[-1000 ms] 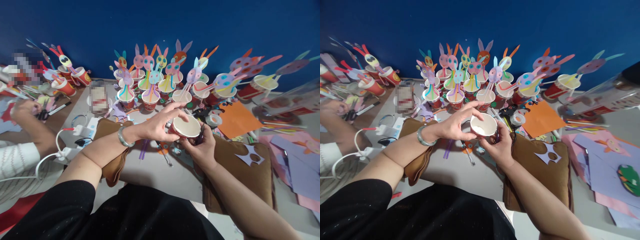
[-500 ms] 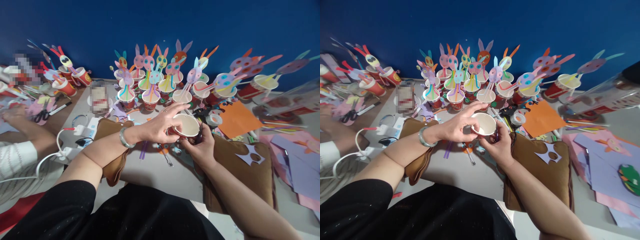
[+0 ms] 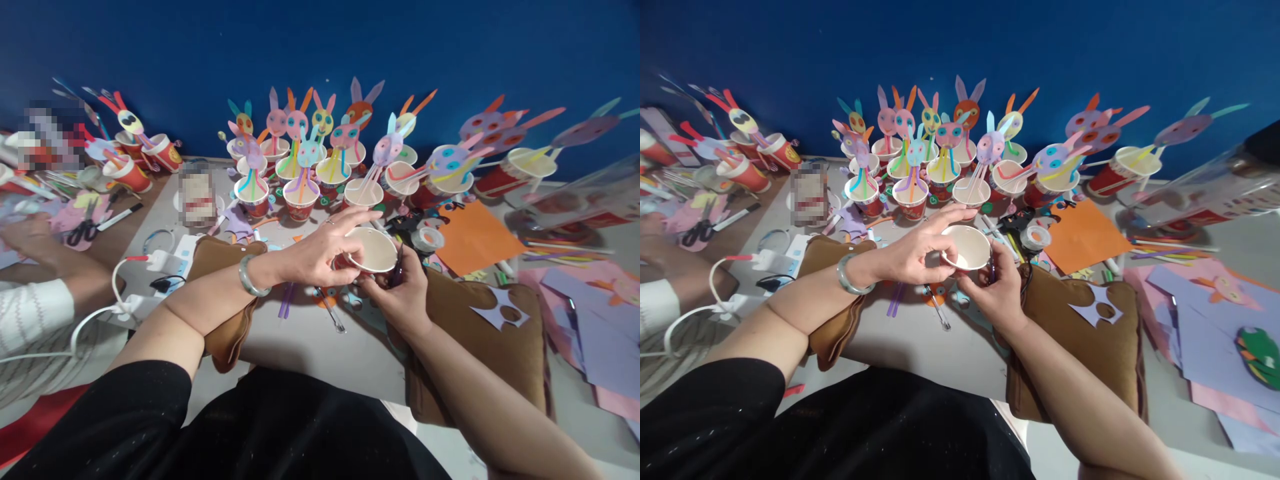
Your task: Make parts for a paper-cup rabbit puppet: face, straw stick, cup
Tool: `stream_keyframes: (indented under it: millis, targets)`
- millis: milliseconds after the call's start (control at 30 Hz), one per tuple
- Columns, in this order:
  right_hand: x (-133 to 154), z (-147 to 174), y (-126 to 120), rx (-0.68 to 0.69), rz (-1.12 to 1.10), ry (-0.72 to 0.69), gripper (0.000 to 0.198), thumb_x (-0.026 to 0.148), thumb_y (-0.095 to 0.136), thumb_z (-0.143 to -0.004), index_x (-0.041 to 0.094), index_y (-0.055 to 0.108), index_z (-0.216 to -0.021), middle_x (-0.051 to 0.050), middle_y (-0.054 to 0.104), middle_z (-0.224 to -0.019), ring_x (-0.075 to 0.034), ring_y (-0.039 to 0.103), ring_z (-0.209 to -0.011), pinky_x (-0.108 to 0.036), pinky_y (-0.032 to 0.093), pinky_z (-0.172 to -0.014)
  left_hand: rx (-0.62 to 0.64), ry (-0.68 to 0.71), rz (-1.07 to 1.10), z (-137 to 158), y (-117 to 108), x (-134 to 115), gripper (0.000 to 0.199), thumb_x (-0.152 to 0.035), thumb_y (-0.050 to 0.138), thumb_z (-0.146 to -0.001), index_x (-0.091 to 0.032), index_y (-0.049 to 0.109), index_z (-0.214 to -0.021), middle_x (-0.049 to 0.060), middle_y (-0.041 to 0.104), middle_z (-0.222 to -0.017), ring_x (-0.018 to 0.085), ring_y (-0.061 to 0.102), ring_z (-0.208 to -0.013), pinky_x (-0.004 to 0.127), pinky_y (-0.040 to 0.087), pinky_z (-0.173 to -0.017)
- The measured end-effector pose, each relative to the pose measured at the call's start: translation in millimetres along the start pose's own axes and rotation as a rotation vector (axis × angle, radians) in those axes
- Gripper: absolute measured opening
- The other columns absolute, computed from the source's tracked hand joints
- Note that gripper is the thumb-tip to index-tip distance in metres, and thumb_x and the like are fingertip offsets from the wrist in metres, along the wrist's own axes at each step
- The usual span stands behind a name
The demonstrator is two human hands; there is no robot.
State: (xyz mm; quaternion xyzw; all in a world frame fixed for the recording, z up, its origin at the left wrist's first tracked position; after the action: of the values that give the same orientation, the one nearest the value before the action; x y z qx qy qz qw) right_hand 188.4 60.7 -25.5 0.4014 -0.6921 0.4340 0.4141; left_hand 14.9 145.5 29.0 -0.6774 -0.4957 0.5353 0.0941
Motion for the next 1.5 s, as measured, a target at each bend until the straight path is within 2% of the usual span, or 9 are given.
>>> stream_keyframes:
  millis: [167,300,467,600,767,1000,1233,1367,1500]
  targets:
    - [2.3,-0.7,-0.2,-0.006,0.003,-0.021,0.065,0.038,0.088,-0.068,0.023,0.061,-0.125,-0.005,0.07,-0.103,-0.01,0.051,-0.061,-0.023,0.044,-0.047,0.003,0.003,-0.006,0.6,0.1,0.9,0.01,-0.024,0.069,-0.077,-0.021,0.07,-0.086,0.009,0.041,-0.166,0.037,0.024,-0.162,0.065,0.023,-0.132]
    - [5.8,-2.0,1.3,-0.024,-0.01,-0.03,0.063,0.038,0.087,-0.068,0.022,0.06,-0.123,-0.007,0.07,-0.106,-0.013,0.057,-0.068,-0.025,0.049,-0.052,-0.014,0.026,-0.005,0.6,-0.4,0.0,0.009,-0.023,0.066,-0.08,-0.021,0.069,-0.088,0.013,0.043,-0.164,0.035,0.03,-0.16,0.063,0.026,-0.131]
    - [8.6,-2.8,2.3,-0.025,0.003,-0.041,0.059,0.037,0.084,-0.07,0.023,0.059,-0.122,-0.005,0.069,-0.1,-0.011,0.053,-0.063,-0.024,0.046,-0.049,-0.022,0.032,0.011,0.0,-0.9,-1.4,0.008,-0.024,0.067,-0.08,-0.021,0.068,-0.087,0.015,0.047,-0.161,0.036,0.036,-0.157,0.063,0.029,-0.129]
    - [8.7,-2.6,1.8,-0.037,0.016,-0.046,0.058,0.035,0.083,-0.07,0.023,0.06,-0.122,-0.006,0.07,-0.105,-0.013,0.057,-0.07,-0.025,0.05,-0.054,-0.023,0.026,-0.001,-0.2,-1.0,-2.6,0.007,-0.026,0.067,-0.081,-0.021,0.067,-0.086,0.016,0.049,-0.16,0.035,0.038,-0.156,0.063,0.03,-0.129]
    - [4.9,-1.0,2.9,-0.005,-0.014,-0.006,0.059,0.036,0.083,-0.072,0.023,0.059,-0.125,-0.005,0.068,-0.103,-0.009,0.047,-0.059,-0.023,0.043,-0.046,-0.042,0.042,-0.012,0.7,-0.3,-2.5,0.006,-0.025,0.065,-0.083,-0.021,0.066,-0.087,0.016,0.051,-0.159,0.034,0.04,-0.155,0.063,0.031,-0.128]
    - [0.7,0.2,1.8,-0.024,-0.028,-0.016,0.061,0.038,0.085,-0.074,0.023,0.059,-0.127,-0.008,0.069,-0.111,-0.016,0.064,-0.072,-0.027,0.052,-0.052,-0.103,0.15,-0.053,2.0,-0.3,-2.7,0.006,-0.024,0.064,-0.084,-0.022,0.069,-0.088,0.012,0.049,-0.158,0.033,0.04,-0.155,0.06,0.033,-0.128]
    - [2.2,-0.8,-4.1,-0.087,-0.002,-0.105,0.062,0.039,0.088,-0.074,0.025,0.061,-0.128,-0.007,0.07,-0.103,-0.005,0.038,-0.047,-0.025,0.039,-0.036,-0.142,0.25,-0.195,2.7,-8.3,-10.8,0.014,-0.04,0.07,-0.087,-0.029,0.072,-0.093,0.007,0.052,-0.158,0.034,0.041,-0.152,0.062,0.035,-0.125]
    - [3.6,-0.2,-4.8,-0.114,0.0,-0.106,0.058,0.04,0.087,-0.075,0.024,0.061,-0.125,-0.007,0.07,-0.102,-0.005,0.034,-0.046,-0.025,0.035,-0.036,-0.188,0.278,-0.185,4.0,-9.8,-15.1,0.01,-0.034,0.063,-0.091,-0.028,0.072,-0.094,0.007,0.052,-0.158,0.031,0.042,-0.152,0.06,0.036,-0.124]
    - [2.9,0.4,-3.6,-0.104,-0.007,-0.055,0.056,0.038,0.084,-0.076,0.025,0.061,-0.126,-0.008,0.07,-0.109,-0.004,0.034,-0.046,-0.026,0.035,-0.038,-0.173,0.203,-0.115,2.1,-7.7,-12.3,0.012,-0.036,0.063,-0.09,-0.028,0.071,-0.09,0.004,0.047,-0.161,0.032,0.041,-0.153,0.061,0.031,-0.127]
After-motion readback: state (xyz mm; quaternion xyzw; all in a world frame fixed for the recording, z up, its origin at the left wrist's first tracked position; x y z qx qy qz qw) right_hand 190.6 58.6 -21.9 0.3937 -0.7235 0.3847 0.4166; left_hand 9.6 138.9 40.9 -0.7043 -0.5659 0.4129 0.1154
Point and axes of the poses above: each hand's wrist, its own z-axis away from the middle knuckle, its own y-axis out of the palm, x = y × z, the point moved 3 cm from there along -z, towards the middle knuckle
